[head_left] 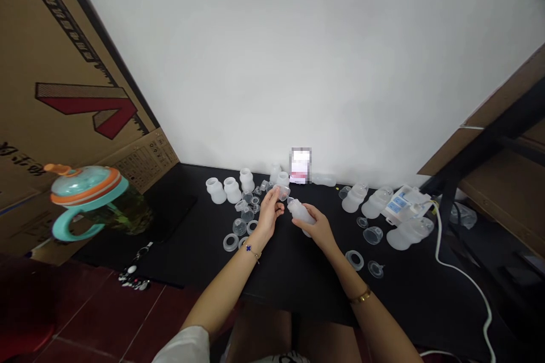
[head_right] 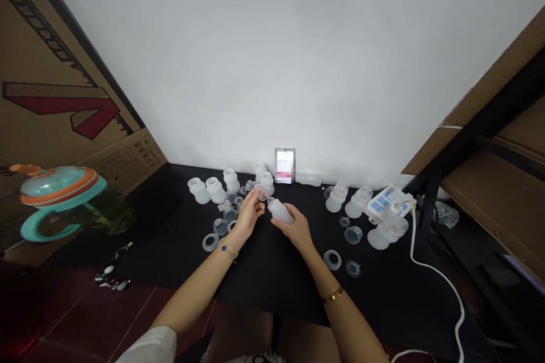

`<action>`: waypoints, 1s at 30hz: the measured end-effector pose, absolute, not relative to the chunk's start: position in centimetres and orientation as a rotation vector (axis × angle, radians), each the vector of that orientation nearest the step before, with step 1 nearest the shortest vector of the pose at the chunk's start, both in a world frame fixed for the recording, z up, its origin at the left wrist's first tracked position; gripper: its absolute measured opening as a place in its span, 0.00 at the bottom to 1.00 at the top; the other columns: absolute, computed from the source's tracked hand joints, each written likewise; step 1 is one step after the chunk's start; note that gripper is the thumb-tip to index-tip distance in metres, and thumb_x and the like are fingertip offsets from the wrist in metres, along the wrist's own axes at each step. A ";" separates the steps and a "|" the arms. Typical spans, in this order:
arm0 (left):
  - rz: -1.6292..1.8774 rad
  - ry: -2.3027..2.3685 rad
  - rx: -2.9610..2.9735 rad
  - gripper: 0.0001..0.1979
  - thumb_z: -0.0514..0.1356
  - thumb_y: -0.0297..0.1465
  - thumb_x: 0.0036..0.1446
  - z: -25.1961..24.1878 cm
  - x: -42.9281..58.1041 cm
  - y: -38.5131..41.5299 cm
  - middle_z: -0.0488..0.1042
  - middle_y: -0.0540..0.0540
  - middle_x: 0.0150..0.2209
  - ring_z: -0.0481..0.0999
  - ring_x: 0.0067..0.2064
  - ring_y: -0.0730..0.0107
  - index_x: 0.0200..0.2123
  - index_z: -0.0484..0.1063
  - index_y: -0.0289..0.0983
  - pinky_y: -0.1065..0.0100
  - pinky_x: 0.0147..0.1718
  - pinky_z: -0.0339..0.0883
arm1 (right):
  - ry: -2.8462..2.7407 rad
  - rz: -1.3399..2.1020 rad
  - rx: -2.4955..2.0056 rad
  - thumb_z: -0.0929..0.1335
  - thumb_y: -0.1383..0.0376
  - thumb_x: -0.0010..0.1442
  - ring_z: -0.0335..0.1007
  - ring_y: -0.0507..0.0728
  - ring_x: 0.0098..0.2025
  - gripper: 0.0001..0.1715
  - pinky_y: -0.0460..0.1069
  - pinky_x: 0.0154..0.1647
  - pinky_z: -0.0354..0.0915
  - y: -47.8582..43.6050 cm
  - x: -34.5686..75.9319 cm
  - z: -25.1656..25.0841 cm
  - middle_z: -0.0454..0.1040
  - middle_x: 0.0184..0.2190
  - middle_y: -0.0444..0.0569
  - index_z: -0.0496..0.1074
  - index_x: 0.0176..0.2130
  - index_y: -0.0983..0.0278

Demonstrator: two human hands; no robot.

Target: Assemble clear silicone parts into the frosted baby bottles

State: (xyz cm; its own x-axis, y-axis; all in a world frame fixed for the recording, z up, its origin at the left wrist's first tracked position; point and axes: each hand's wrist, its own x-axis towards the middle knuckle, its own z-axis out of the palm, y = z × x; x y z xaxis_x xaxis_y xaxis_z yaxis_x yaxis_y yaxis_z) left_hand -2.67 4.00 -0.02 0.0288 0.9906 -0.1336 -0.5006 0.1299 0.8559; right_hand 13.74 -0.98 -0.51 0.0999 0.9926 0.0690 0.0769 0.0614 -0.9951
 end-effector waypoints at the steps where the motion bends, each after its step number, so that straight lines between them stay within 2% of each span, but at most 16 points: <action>1: 1.327 0.881 0.722 0.27 0.68 0.53 0.51 0.0 -2.7 4.0 0.77 0.49 0.39 0.69 0.25 0.83 0.44 0.72 0.40 0.77 0.23 0.64 | -1.247 1.032 -1.281 0.81 0.59 0.43 0.75 0.62 0.44 0.27 0.53 0.47 0.67 -1.1 13.7 -0.5 0.81 0.41 0.45 0.81 0.45 0.58; 5: 1.335 0.901 0.749 0.27 0.69 0.51 0.51 0.3 -2.7 3.8 0.76 0.50 0.37 0.69 0.25 0.82 0.46 0.73 0.40 0.78 0.23 0.63 | -1.295 0.985 -1.309 0.80 0.57 0.44 0.74 0.62 0.44 0.27 0.53 0.47 0.67 -1.2 13.6 -0.5 0.81 0.40 0.45 0.80 0.45 0.57; 10: 1.318 0.940 0.825 0.32 0.72 0.46 0.48 0.6 -2.6 3.5 0.77 0.48 0.35 0.69 0.25 0.80 0.54 0.74 0.39 0.77 0.22 0.63 | -1.299 0.980 -1.330 0.80 0.56 0.46 0.74 0.62 0.44 0.26 0.53 0.46 0.67 -1.2 13.6 -0.4 0.81 0.41 0.45 0.80 0.45 0.57; 19: 1.274 0.915 0.901 0.32 0.73 0.46 0.45 0.6 -2.3 3.4 0.72 0.52 0.27 0.69 0.25 0.78 0.51 0.76 0.36 0.76 0.22 0.60 | -1.354 0.960 -1.368 0.77 0.51 0.49 0.75 0.64 0.46 0.29 0.54 0.46 0.67 -1.1 13.8 -0.4 0.81 0.44 0.48 0.77 0.48 0.60; 30: 1.237 0.932 0.940 0.32 0.72 0.45 0.47 -0.1 -2.2 3.7 0.72 0.52 0.28 0.69 0.26 0.78 0.53 0.75 0.36 0.77 0.22 0.60 | -1.386 0.954 -1.369 0.76 0.50 0.50 0.75 0.65 0.49 0.30 0.54 0.49 0.68 -0.9 14.0 -1.0 0.80 0.46 0.49 0.76 0.49 0.60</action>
State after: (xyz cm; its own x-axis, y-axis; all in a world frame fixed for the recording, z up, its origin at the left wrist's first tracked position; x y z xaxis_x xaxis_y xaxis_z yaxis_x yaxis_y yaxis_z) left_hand -2.23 3.67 -0.11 0.0946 0.9937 -0.0605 -0.3322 0.0888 0.9390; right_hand 13.98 -0.90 -1.03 0.0591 0.9938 0.0941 0.2670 0.0751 -0.9608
